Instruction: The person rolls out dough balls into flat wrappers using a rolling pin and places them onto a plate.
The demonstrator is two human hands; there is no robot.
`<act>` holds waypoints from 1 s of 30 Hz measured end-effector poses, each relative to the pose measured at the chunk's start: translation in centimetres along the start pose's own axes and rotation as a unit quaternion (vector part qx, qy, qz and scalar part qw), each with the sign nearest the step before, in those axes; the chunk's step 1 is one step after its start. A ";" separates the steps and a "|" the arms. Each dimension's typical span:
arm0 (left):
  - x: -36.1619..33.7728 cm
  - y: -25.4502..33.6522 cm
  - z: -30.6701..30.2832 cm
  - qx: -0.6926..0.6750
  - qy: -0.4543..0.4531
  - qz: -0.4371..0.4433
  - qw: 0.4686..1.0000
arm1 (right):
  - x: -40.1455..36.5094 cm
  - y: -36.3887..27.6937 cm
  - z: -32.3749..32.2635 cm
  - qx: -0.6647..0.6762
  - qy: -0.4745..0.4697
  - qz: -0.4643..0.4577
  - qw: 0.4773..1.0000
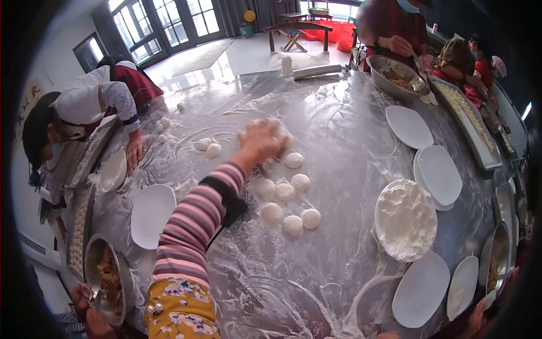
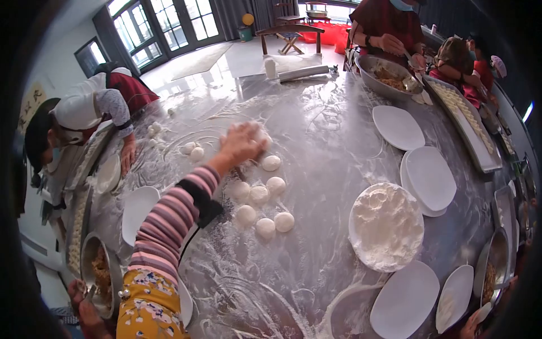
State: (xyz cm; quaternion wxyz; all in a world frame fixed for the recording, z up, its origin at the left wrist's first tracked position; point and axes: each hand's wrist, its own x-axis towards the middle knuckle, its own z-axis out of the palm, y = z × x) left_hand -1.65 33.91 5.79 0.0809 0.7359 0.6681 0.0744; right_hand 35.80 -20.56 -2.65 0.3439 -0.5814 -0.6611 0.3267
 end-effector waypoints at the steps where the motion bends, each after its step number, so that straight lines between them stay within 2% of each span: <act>1: -2.0 1.0 0.2 -0.005 0.011 0.030 0.999 | 2.0 -2.5 -0.3 0.015 0.024 -0.005 1.000; 2: -4.0 1.7 0.7 -0.010 0.021 0.061 0.998 | 3.4 -4.3 -0.8 0.026 0.040 -0.017 0.999; 4: -7.8 2.4 2.3 -0.013 0.010 0.105 0.994 | 3.1 -3.8 -0.8 0.029 0.025 -0.010 0.999; 6: -12.8 3.6 2.3 0.034 0.090 0.168 0.981 | 3.3 -3.7 -0.9 0.031 0.011 -0.001 0.999; 7: -13.4 4.0 0.7 0.036 0.091 0.167 0.981 | 3.7 -4.1 -1.1 0.021 -0.007 -0.007 1.000; 9: -13.7 3.6 -2.5 -0.160 0.009 0.046 0.986 | 3.3 -3.7 -1.1 0.016 -0.026 -0.006 1.000; 10: -10.9 -0.1 -1.0 -0.136 0.176 0.094 0.970 | 2.3 -2.8 -1.1 0.029 -0.064 0.025 0.997; 11: -7.2 -4.4 0.1 -0.055 0.256 0.071 0.963 | 2.0 -2.1 -1.1 0.041 -0.100 0.052 0.993; 12: -5.8 -6.4 -2.1 -0.004 0.194 -0.038 0.980 | 2.3 -1.9 -0.9 0.041 -0.101 0.051 0.993; 13: -4.2 -8.6 -2.5 0.065 0.183 -0.157 0.968 | 2.5 -2.0 -0.7 0.036 -0.061 0.023 0.997; 14: -3.0 -10.8 -2.6 0.038 0.137 -0.259 0.955 | 2.5 -2.5 -0.4 0.033 -0.019 0.000 0.999; 15: -2.5 -12.4 -2.0 0.000 0.158 -0.283 0.946 | 2.2 -3.1 -0.3 0.031 0.022 -0.019 0.999; 16: -1.9 -13.2 -0.2 0.003 0.148 -0.283 0.948 | 2.6 -3.6 -0.7 0.032 0.019 -0.010 0.999; 18: -0.6 -14.0 2.2 -0.032 0.117 -0.056 0.991 | 4.7 -4.8 -1.5 0.057 -0.009 -0.057 0.997; 20: -2.2 -9.4 4.3 -0.013 0.127 0.119 0.985 | 4.4 -3.9 -0.3 0.073 -0.023 -0.077 0.994; 22: -6.5 -2.5 2.9 -0.065 0.095 0.168 0.979 | 3.9 -0.3 3.0 0.093 0.192 -0.216 0.953; 23: -8.1 0.0 2.7 -0.066 0.086 0.168 0.980 | 4.2 -3.8 0.2 0.075 0.068 -0.098 0.990; 24: -9.5 2.2 2.4 -0.050 0.053 0.195 0.978 | 5.9 -7.8 -2.4 0.055 -0.056 0.021 0.997; 25: -10.8 3.9 2.5 -0.035 0.021 0.221 0.974 | 7.7 -8.7 -0.3 0.029 0.121 -0.138 0.983; 26: -12.3 5.1 2.7 -0.035 0.016 0.221 0.974 | 7.3 -7.9 -1.3 0.019 0.027 -0.089 0.995; 29: -16.6 7.8 2.6 -0.060 -0.002 0.249 0.967 | 7.4 -7.8 -0.3 0.045 0.088 -0.113 0.989; 30: -18.3 8.5 2.5 -0.053 0.002 0.250 0.967 | 7.5 -7.8 0.1 0.052 0.134 -0.150 0.978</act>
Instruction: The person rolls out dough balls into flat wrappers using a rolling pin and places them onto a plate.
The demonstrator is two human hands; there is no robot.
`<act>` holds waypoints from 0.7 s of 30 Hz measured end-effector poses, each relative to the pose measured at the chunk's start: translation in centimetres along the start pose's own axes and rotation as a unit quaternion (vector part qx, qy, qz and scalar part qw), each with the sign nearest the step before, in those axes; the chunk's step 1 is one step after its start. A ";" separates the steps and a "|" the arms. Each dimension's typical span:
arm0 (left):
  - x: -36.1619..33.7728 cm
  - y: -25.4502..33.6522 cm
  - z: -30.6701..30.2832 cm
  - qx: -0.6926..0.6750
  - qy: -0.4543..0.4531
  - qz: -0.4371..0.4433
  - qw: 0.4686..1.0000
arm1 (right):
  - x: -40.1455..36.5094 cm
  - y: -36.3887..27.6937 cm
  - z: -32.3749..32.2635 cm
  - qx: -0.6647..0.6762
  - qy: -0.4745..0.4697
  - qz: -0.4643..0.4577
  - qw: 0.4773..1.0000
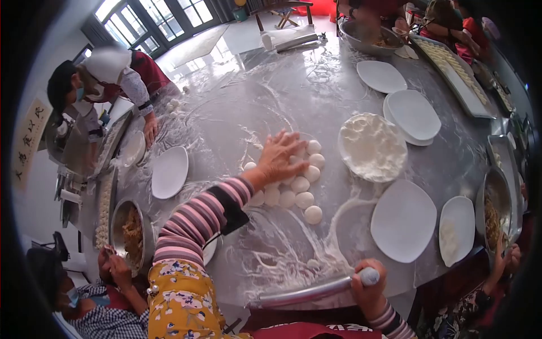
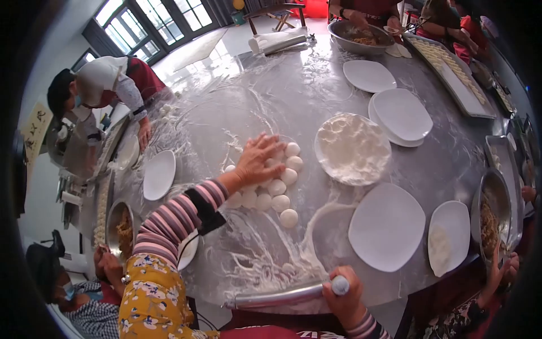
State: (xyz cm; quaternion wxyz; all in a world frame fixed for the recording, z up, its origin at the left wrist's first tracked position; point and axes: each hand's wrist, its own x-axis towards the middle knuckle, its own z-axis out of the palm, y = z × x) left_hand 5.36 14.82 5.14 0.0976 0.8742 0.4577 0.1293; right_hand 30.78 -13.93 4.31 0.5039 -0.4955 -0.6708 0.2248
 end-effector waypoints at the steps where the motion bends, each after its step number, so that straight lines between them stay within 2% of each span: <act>1: -1.3 1.3 0.2 0.005 0.004 0.009 1.000 | -0.1 0.0 0.3 0.006 0.045 -0.037 0.998; 4: -4.3 2.7 0.1 0.008 0.012 0.036 0.999 | -0.6 0.2 0.2 -0.004 0.040 -0.040 0.998; 6: -5.2 2.1 -1.3 0.041 0.120 -0.121 0.985 | -0.6 0.6 0.1 0.000 0.037 -0.052 0.998; 8: -6.8 1.0 -2.4 0.102 0.140 -0.301 0.938 | -1.1 0.7 -0.1 0.006 0.033 -0.062 0.998; 11: -10.4 -2.8 1.9 0.041 0.107 -0.294 0.949 | -0.9 0.8 -0.3 0.050 0.015 -0.046 0.998; 12: -11.3 -0.8 2.1 0.045 0.113 -0.297 0.947 | -1.1 0.8 -0.3 0.046 0.016 -0.052 0.997; 14: -11.8 5.2 2.2 -0.038 0.102 -0.277 0.955 | -1.0 0.9 -0.4 0.044 0.018 -0.056 0.997; 15: -11.0 6.4 2.1 -0.037 0.100 -0.279 0.954 | -1.0 0.9 -0.4 0.047 0.016 -0.049 0.998; 19: -5.9 9.7 0.6 -0.052 0.101 -0.146 0.983 | -1.0 0.9 -0.4 0.055 0.010 -0.045 0.997; 21: -3.2 10.7 1.5 0.019 0.091 -0.107 0.990 | -1.0 1.0 -0.4 0.051 0.007 -0.046 0.998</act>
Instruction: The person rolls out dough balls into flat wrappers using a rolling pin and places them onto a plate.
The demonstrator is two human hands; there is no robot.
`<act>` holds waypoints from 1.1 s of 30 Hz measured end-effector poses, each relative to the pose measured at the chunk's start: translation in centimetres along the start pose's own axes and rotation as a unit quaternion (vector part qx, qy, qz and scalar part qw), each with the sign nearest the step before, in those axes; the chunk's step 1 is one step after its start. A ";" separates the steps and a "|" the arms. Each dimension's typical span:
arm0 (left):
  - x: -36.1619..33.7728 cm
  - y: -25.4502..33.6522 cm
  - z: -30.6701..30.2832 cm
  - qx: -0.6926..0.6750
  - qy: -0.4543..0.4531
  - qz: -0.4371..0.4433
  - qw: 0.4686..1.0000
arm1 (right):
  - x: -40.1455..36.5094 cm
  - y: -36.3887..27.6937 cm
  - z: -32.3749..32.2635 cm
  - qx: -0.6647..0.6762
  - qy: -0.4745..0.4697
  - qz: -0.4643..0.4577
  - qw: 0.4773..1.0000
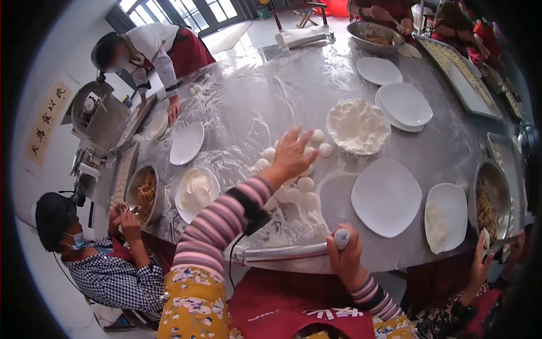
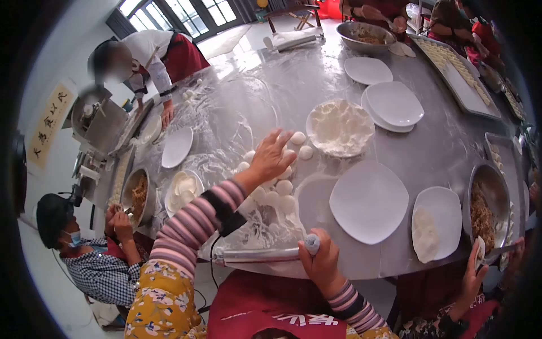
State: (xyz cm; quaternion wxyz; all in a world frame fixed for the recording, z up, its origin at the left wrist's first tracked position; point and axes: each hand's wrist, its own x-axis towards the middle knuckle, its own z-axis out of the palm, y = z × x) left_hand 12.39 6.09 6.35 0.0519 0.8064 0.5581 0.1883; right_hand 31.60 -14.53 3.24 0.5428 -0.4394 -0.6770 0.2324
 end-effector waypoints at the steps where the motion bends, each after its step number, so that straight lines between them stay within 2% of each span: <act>1: -0.3 0.9 0.7 -0.008 -0.005 -0.002 1.000 | -0.1 0.0 -0.1 0.001 0.001 -0.005 1.000; 3: -0.7 2.4 1.2 0.056 -0.093 0.076 0.991 | 0.1 0.0 -0.1 -0.010 0.003 -0.011 1.000; 5: -2.5 2.9 0.7 0.048 -0.098 0.094 0.990 | 0.3 -0.4 -0.1 -0.021 0.016 -0.025 0.999; 7: -4.6 2.9 -0.7 0.029 -0.166 0.099 0.981 | 0.3 -0.4 0.1 -0.031 0.026 -0.026 0.999; 8: -6.1 2.7 -1.3 0.037 -0.087 0.127 0.987 | 0.1 -0.4 0.1 -0.040 0.031 -0.028 0.998; 9: -7.0 2.6 -2.2 0.032 -0.088 0.130 0.987 | -0.1 -0.5 0.1 -0.046 0.031 -0.026 0.998; 11: -8.1 2.7 -4.5 -0.111 -0.117 0.088 0.983 | -0.1 -0.5 0.5 -0.027 0.042 -0.008 0.999; 13: -9.2 3.2 -4.9 -0.116 -0.111 0.103 0.982 | 0.1 -0.6 0.8 -0.044 0.048 -0.017 0.998; 17: -9.6 3.5 -2.2 -0.053 -0.097 0.171 0.979 | -0.2 -0.7 1.0 -0.051 0.067 0.023 0.996; 19: -9.4 4.0 -1.8 0.004 -0.047 0.170 0.984 | -0.4 -0.6 0.9 -0.064 0.081 0.002 0.995; 20: -9.5 4.0 -1.8 -0.008 -0.012 0.220 0.975 | -0.4 -0.6 0.7 -0.075 0.087 -0.024 0.993; 21: -9.8 4.4 -2.2 -0.015 -0.007 0.228 0.973 | 0.0 -1.0 0.5 -0.087 0.090 -0.026 0.992; 23: -11.0 4.9 -3.1 -0.082 -0.116 0.174 0.975 | 0.7 -1.9 0.3 -0.108 0.105 -0.092 0.984; 24: -11.6 5.1 -3.7 -0.084 -0.112 0.176 0.975 | 0.7 -2.3 0.4 -0.098 0.101 -0.054 0.989; 25: -12.2 5.3 -4.3 -0.113 -0.114 0.117 0.980 | 0.8 -2.8 0.4 -0.100 0.100 -0.058 0.988; 26: -12.6 5.3 -4.7 -0.142 -0.116 0.057 0.981 | 0.9 -3.4 0.5 -0.038 0.097 -0.001 0.995; 27: -13.0 4.8 -4.7 -0.144 -0.113 0.058 0.981 | 1.0 -3.9 0.6 0.025 0.094 0.058 0.994; 29: -13.9 3.7 -4.4 -0.311 -0.116 -0.047 0.942 | 1.2 -3.1 0.2 0.041 0.083 0.039 0.995; 31: -15.3 4.0 -4.8 -0.297 -0.088 -0.053 0.949 | 1.4 -2.4 -1.0 0.060 0.069 0.014 0.996; 33: -17.0 4.1 -4.5 -0.317 -0.029 -0.063 0.946 | 1.3 -1.8 -2.9 -0.040 0.132 -0.002 0.990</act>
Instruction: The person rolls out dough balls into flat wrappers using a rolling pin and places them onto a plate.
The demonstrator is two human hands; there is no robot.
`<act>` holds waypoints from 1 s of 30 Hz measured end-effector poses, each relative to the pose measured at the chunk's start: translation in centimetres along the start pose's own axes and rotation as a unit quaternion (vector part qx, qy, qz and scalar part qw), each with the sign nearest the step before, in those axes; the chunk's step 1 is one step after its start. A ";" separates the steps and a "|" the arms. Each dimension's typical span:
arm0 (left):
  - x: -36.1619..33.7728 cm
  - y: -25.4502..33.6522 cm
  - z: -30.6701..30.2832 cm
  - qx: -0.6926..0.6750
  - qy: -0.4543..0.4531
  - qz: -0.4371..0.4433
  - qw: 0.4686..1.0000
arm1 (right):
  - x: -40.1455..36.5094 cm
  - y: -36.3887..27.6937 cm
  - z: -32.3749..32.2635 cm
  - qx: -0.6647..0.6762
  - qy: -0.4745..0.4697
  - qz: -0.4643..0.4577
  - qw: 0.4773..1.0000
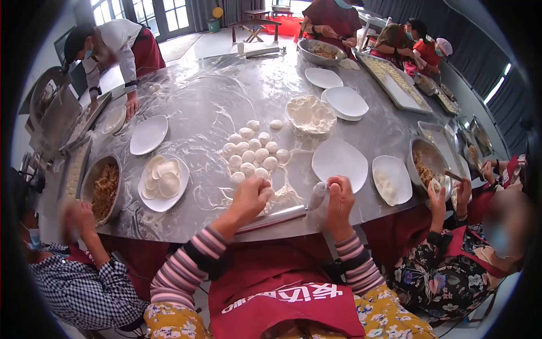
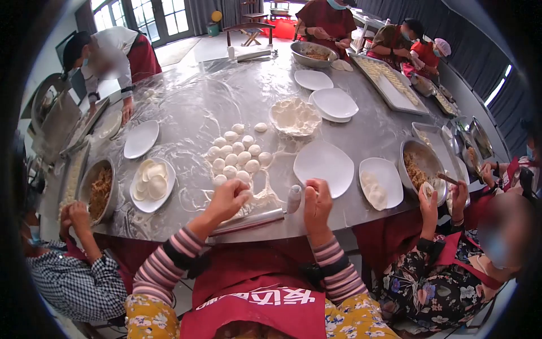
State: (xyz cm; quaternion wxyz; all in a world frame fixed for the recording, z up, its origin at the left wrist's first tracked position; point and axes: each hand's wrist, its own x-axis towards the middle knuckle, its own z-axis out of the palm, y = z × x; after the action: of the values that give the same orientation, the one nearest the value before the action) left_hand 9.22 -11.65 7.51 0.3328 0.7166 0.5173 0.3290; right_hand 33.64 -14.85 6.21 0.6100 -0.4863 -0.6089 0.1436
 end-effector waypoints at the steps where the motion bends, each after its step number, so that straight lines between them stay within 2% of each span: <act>1: -0.8 0.2 0.2 -0.004 0.017 -0.001 1.000 | 0.6 0.2 -0.6 -0.001 -0.001 -0.003 1.000; 2: -1.6 0.5 0.5 -0.008 0.031 -0.003 0.999 | 1.2 0.2 -1.2 -0.216 -0.045 -0.086 0.972; 3: -2.2 0.4 1.1 -0.010 0.028 -0.001 1.000 | 1.5 0.3 -1.8 -0.420 -0.085 -0.160 0.889; 4: -2.7 0.3 1.8 -0.027 0.045 -0.006 0.999 | 1.5 1.0 -2.3 -0.423 -0.083 -0.157 0.888; 6: -2.6 0.4 2.3 -0.046 0.061 -0.005 0.997 | 1.9 2.5 -2.8 -0.499 -0.226 -0.165 0.820; 7: -2.7 0.8 2.4 -0.035 0.084 0.005 0.996 | 2.0 2.8 -3.0 -0.502 -0.226 -0.163 0.819; 9: -2.8 1.0 2.4 -0.026 0.108 0.020 0.994 | 2.1 3.0 -3.0 -0.486 -0.283 -0.228 0.795; 10: -2.7 0.9 2.2 -0.025 0.107 0.025 0.994 | 2.2 3.0 -3.2 -0.489 -0.278 -0.227 0.795; 12: -2.6 0.6 2.1 -0.041 0.105 0.002 0.994 | 2.4 3.3 -4.5 -0.454 -0.306 -0.304 0.780; 13: -2.5 0.5 2.1 -0.041 0.102 0.008 0.994 | 2.4 3.4 -5.1 -0.458 -0.301 -0.302 0.780; 15: -2.5 0.3 2.2 -0.037 0.108 0.003 0.993 | 2.3 3.7 -6.4 -0.410 -0.270 -0.404 0.772; 16: -2.4 0.3 2.3 -0.036 0.103 0.006 0.994 | 2.4 3.8 -6.9 -0.414 -0.267 -0.400 0.773; 19: -2.4 0.4 2.6 0.028 0.105 0.071 0.992 | 3.0 4.6 -8.4 -0.498 -0.289 -0.288 0.765; 22: -2.1 0.1 2.8 0.025 0.096 0.072 0.992 | 3.0 4.0 -8.1 -0.521 -0.289 -0.225 0.771; 23: -2.2 0.4 2.6 0.013 0.092 0.044 0.995 | 2.8 3.2 -7.7 -0.514 -0.299 -0.175 0.785; 24: -2.3 0.6 2.5 0.003 0.088 0.014 0.996 | 2.6 2.1 -7.2 -0.518 -0.297 -0.167 0.784; 26: -2.2 0.5 2.7 -0.010 0.086 0.013 0.996 | 2.3 -0.1 -6.1 -0.363 -0.179 -0.167 0.899; 27: -2.1 0.3 2.7 -0.030 0.083 -0.002 0.996 | 2.1 -1.6 -5.1 -0.362 -0.183 -0.166 0.899; 28: -2.1 0.1 2.6 -0.047 0.083 -0.021 0.995 | 1.8 -3.2 -3.9 -0.123 -0.167 -0.059 0.977; 29: -2.2 0.1 2.6 -0.034 0.094 -0.004 0.995 | 1.4 -4.4 -2.8 0.131 -0.144 0.059 0.979; 30: -2.1 0.0 2.6 -0.044 0.095 -0.005 0.994 | 1.2 -5.1 -2.0 0.148 -0.159 0.066 0.974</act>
State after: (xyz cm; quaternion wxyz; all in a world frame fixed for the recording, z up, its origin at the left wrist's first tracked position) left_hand 10.78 -14.01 5.78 0.3150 0.6637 0.5355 0.4165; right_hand 33.56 -17.25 11.34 0.5594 -0.4008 -0.6369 0.3476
